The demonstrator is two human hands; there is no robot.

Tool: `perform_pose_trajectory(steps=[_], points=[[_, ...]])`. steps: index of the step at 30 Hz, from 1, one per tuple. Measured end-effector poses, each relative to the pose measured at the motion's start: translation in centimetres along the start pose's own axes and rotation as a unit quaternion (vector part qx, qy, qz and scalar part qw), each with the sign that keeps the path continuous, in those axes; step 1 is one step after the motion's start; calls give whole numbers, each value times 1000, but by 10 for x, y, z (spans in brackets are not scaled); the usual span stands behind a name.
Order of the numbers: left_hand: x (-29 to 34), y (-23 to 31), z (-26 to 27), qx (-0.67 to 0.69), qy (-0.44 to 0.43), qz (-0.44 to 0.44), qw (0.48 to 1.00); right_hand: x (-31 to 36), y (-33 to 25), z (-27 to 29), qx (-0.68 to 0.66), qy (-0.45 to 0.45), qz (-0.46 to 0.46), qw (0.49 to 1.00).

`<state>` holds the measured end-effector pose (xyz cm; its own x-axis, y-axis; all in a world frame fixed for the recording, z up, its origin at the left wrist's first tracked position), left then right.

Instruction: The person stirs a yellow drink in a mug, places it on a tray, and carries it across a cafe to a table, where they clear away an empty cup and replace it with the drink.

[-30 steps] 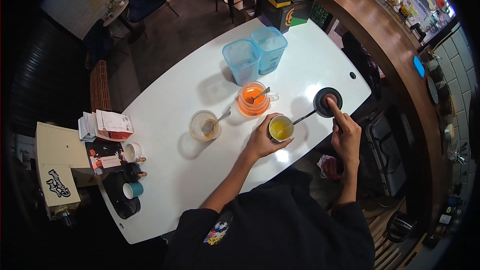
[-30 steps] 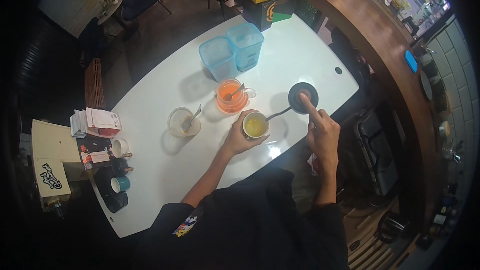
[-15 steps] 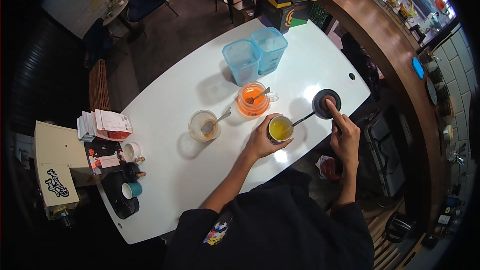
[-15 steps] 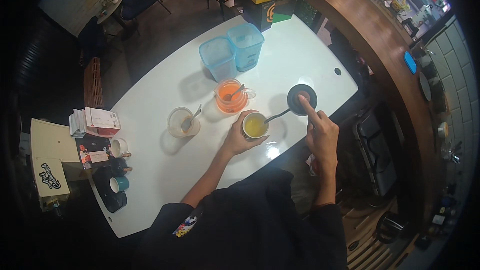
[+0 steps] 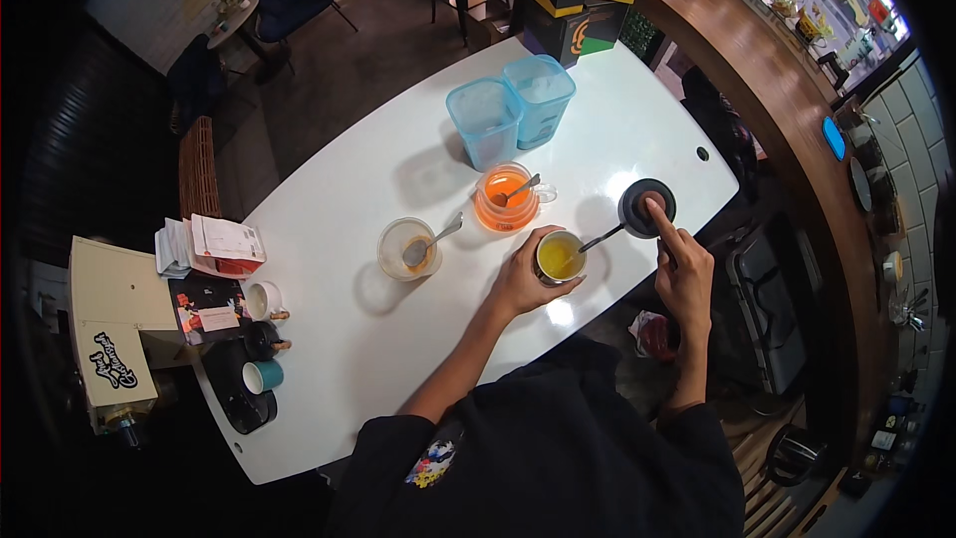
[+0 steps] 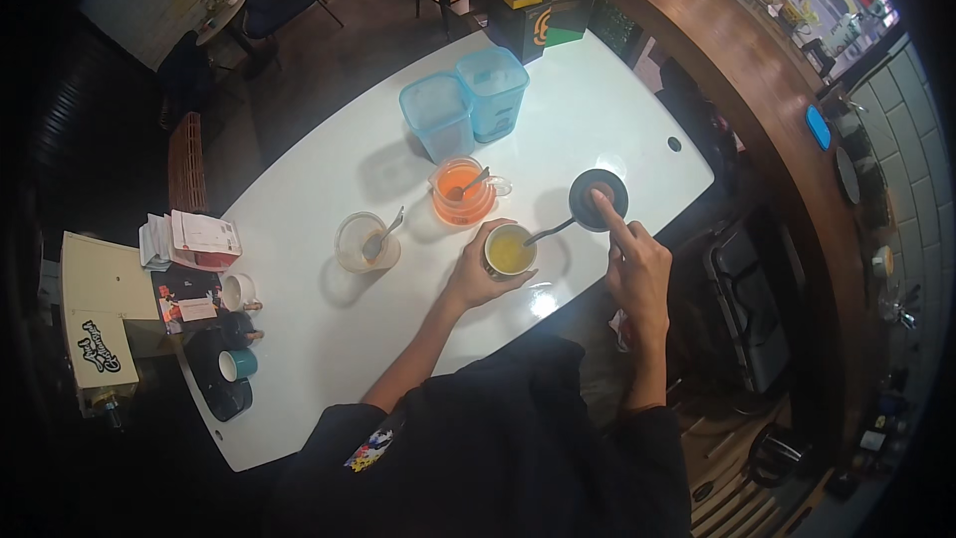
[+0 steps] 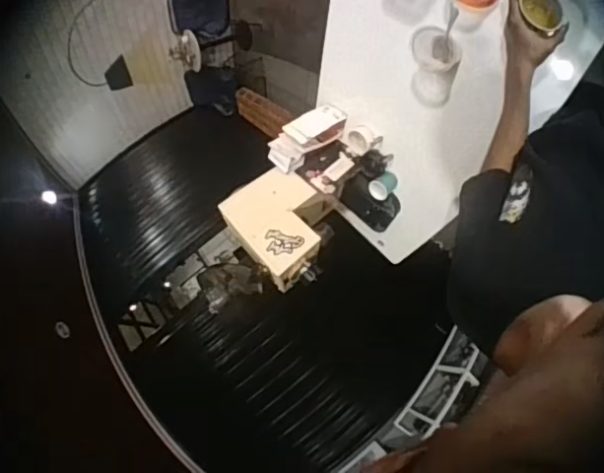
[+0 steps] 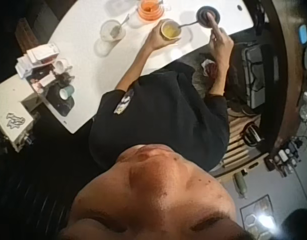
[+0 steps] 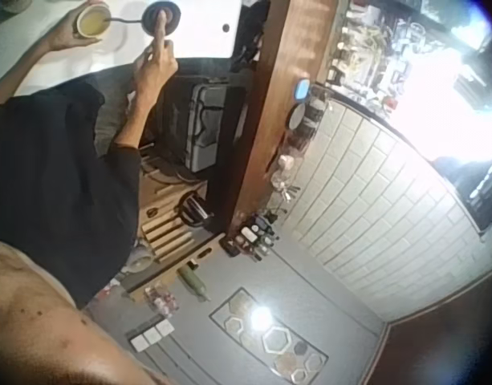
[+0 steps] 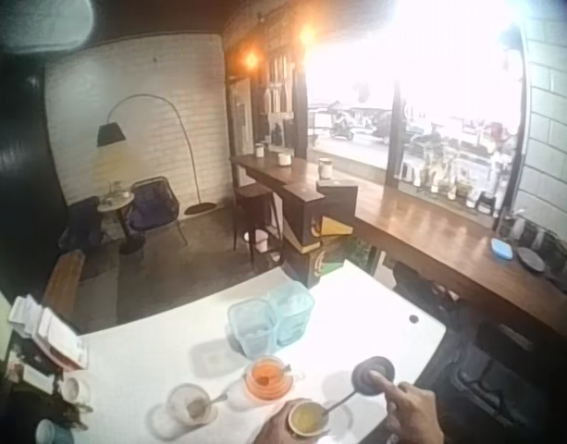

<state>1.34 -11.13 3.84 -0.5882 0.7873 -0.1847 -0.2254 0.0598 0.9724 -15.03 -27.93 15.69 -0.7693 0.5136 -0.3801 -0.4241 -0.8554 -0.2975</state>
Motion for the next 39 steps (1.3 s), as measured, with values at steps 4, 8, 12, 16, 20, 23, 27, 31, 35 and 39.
perform_pose_trajectory(steps=[4, 8, 12, 16, 20, 23, 27, 31, 35, 39], points=[[0, 1, 1, -8, -2, -3, 1000, -5, -2, 4, -24, 26, -9, 999], [1, 2, 2, -11, 0, -9, 1000, -6, 1, 4, -4, 33, -5, 999], [1, 7, 3, -16, -10, 1, 1000, 0, 1, 1, -9, 14, 0, 1000], [1, 8, 2, -6, -15, 11, 1000, -2, -2, 2, -23, 17, -3, 1000], [0, 7, 2, -15, -12, 3, 1000, -5, -2, 6, -10, 37, -13, 999], [1, 3, 2, -8, -10, 2, 1000, -1, -2, 2, -4, 28, -4, 1000], [1, 2, 1, -5, -15, 9, 1000, 4, -1, -3, -13, 24, 2, 1000], [0, 1, 1, -6, -8, -4, 1000, 0, -3, 2, -36, 38, -16, 998], [1, 1, 1, -12, 3, -7, 1000, 1, -3, 3, -19, 15, -49, 999], [0, 3, 1, -9, -14, 10, 1000, 8, 0, -4, -31, 18, -21, 999]])
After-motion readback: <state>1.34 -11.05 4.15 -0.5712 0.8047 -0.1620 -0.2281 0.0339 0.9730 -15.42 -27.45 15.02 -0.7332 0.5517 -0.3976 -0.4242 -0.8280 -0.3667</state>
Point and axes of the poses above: each hand's wrist, its own x-axis away from the middle knuckle, its own z-axis out of the back of the hand, y = z × x, the point moved 2 cm from there along -x, towards the middle knuckle, and after that the axes turned 6 degrees about x, right-handed, at the moved point
